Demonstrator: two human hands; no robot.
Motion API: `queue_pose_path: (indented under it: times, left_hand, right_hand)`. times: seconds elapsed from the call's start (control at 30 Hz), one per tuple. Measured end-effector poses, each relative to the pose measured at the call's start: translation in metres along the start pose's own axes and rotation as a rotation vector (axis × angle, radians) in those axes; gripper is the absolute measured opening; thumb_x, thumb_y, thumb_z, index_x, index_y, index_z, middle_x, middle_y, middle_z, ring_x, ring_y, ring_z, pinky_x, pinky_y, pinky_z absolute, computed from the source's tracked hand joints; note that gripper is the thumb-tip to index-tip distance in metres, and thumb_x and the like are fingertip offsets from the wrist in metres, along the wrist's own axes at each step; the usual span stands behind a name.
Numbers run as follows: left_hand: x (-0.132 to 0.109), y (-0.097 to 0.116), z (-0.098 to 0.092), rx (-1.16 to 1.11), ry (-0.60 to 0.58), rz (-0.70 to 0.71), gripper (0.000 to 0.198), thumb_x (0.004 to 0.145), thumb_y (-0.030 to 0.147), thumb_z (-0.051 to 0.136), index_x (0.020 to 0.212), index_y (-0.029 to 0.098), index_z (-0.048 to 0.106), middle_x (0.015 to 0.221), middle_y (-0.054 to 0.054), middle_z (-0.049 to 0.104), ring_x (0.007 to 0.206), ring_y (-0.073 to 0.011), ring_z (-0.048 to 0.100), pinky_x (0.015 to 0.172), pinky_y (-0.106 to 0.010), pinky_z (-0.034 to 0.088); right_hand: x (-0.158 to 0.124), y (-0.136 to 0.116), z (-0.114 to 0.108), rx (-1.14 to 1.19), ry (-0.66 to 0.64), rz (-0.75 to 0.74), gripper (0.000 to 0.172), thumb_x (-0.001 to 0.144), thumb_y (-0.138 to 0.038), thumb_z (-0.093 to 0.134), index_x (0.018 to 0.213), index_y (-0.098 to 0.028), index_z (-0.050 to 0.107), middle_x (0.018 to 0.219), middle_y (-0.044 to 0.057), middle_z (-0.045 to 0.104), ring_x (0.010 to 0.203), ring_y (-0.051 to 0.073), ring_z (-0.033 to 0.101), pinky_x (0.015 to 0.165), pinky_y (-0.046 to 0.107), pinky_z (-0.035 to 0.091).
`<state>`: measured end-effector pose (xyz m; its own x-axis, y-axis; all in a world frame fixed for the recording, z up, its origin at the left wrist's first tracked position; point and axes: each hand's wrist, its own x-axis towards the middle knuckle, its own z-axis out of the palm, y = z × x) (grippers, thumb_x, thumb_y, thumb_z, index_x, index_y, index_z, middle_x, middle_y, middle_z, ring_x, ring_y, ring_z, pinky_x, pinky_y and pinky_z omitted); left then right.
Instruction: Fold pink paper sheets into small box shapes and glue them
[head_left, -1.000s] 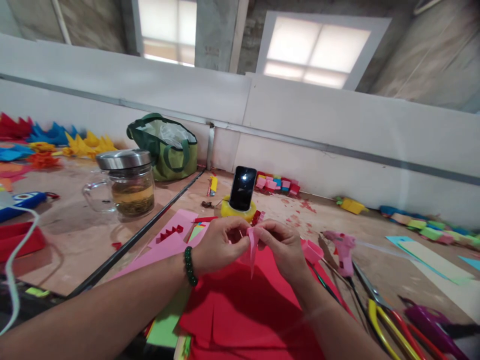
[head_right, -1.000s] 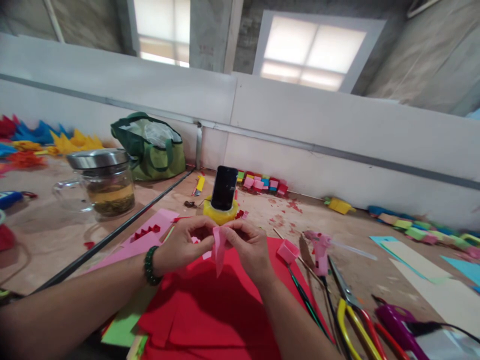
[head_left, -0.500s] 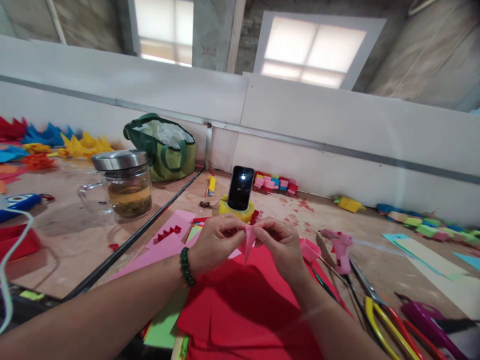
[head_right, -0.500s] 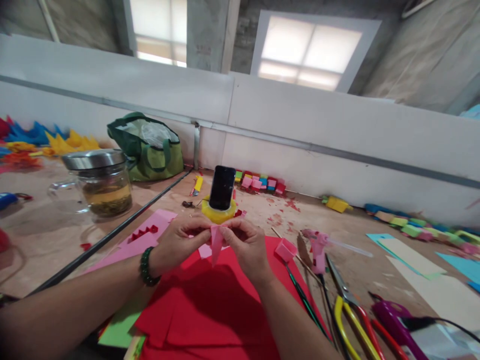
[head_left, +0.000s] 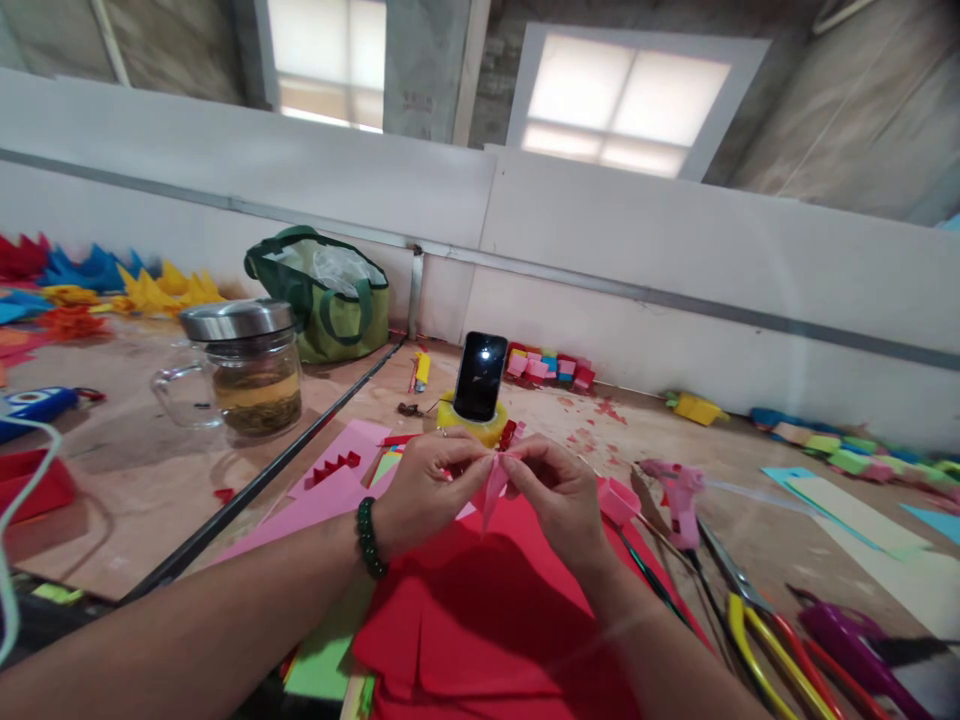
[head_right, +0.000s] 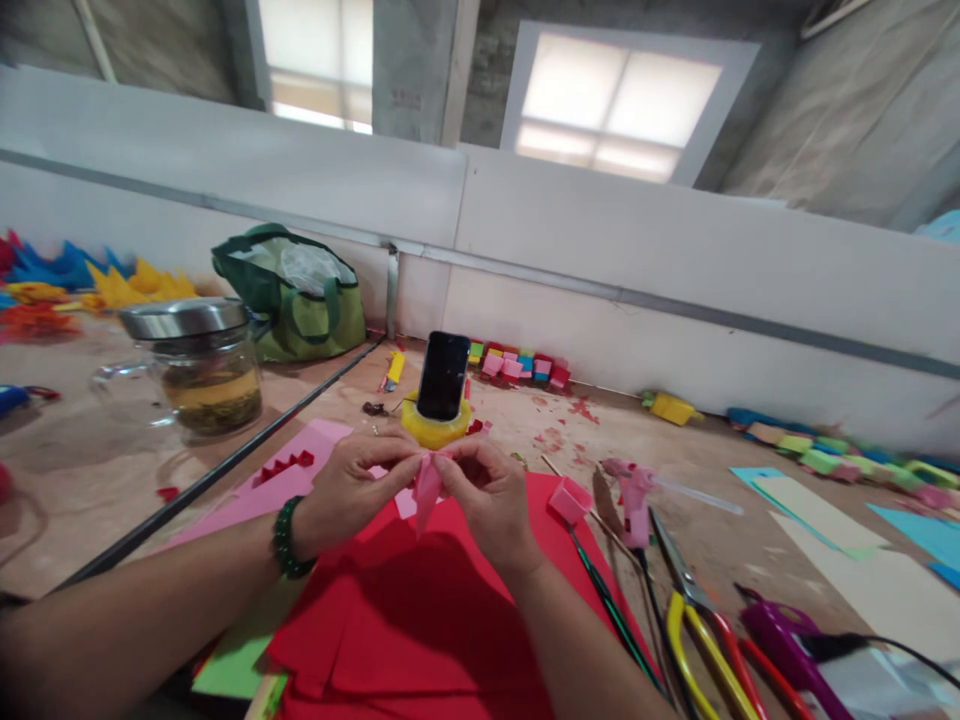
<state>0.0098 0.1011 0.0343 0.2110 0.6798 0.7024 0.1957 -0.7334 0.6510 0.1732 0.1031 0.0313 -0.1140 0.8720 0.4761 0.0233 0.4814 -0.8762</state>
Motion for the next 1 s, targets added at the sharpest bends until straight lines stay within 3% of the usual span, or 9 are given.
queue_pose_path:
  times: [0.27, 0.53, 0.7, 0.9, 1.0]
  left_hand:
    - [-0.0022, 0.0029, 0.0029, -0.002, -0.005, -0.040, 0.014, 0.083, 0.021, 0.061, 0.077, 0.012, 0.071, 0.072, -0.006, 0.066, 0.066, -0.0122, 0.058, 0.059, -0.023, 0.044]
    - [-0.0026, -0.0022, 0.0037, 0.006, 0.001, -0.026, 0.015, 0.085, 0.014, 0.056, 0.082, 0.014, 0.071, 0.077, -0.006, 0.067, 0.072, -0.0133, 0.060, 0.064, -0.023, 0.046]
    - [-0.0021, 0.0002, 0.0025, 0.036, -0.035, -0.022, 0.017, 0.085, 0.012, 0.054, 0.079, 0.015, 0.070, 0.072, -0.004, 0.065, 0.067, -0.0119, 0.058, 0.060, -0.022, 0.043]
    - [-0.0007, -0.0010, 0.0025, 0.097, -0.080, -0.036, 0.018, 0.084, 0.013, 0.053, 0.072, 0.013, 0.067, 0.067, -0.003, 0.062, 0.064, -0.0120, 0.055, 0.060, -0.023, 0.040]
    - [0.0019, -0.0024, 0.0004, -0.003, -0.115, -0.122, 0.019, 0.084, 0.019, 0.054, 0.071, 0.013, 0.066, 0.067, -0.003, 0.063, 0.063, -0.0119, 0.054, 0.059, -0.023, 0.040]
  right_hand:
    - [0.0004, -0.0015, -0.0002, -0.009, 0.002, -0.013, 0.011, 0.079, -0.026, 0.069, 0.073, -0.017, 0.067, 0.066, -0.001, 0.066, 0.052, 0.008, 0.059, 0.049, 0.018, 0.050]
    - [-0.0001, -0.0022, 0.0001, -0.014, 0.012, -0.002, 0.013, 0.077, -0.029, 0.071, 0.073, -0.018, 0.066, 0.061, -0.002, 0.062, 0.049, 0.009, 0.058, 0.047, 0.020, 0.050]
    - [-0.0005, -0.0003, 0.0016, -0.058, 0.019, -0.027, 0.012, 0.075, -0.027, 0.073, 0.073, -0.020, 0.064, 0.058, -0.004, 0.058, 0.046, 0.008, 0.052, 0.044, 0.021, 0.043]
    - [-0.0003, 0.0016, -0.0026, -0.229, -0.010, -0.134, 0.011, 0.078, -0.027, 0.071, 0.072, -0.020, 0.066, 0.070, 0.001, 0.060, 0.065, 0.013, 0.053, 0.058, 0.026, 0.041]
    - [0.0015, 0.0025, -0.0044, -0.203, -0.027, -0.080, 0.014, 0.080, -0.029, 0.068, 0.071, -0.019, 0.066, 0.069, 0.000, 0.058, 0.066, 0.013, 0.051, 0.061, 0.027, 0.041]
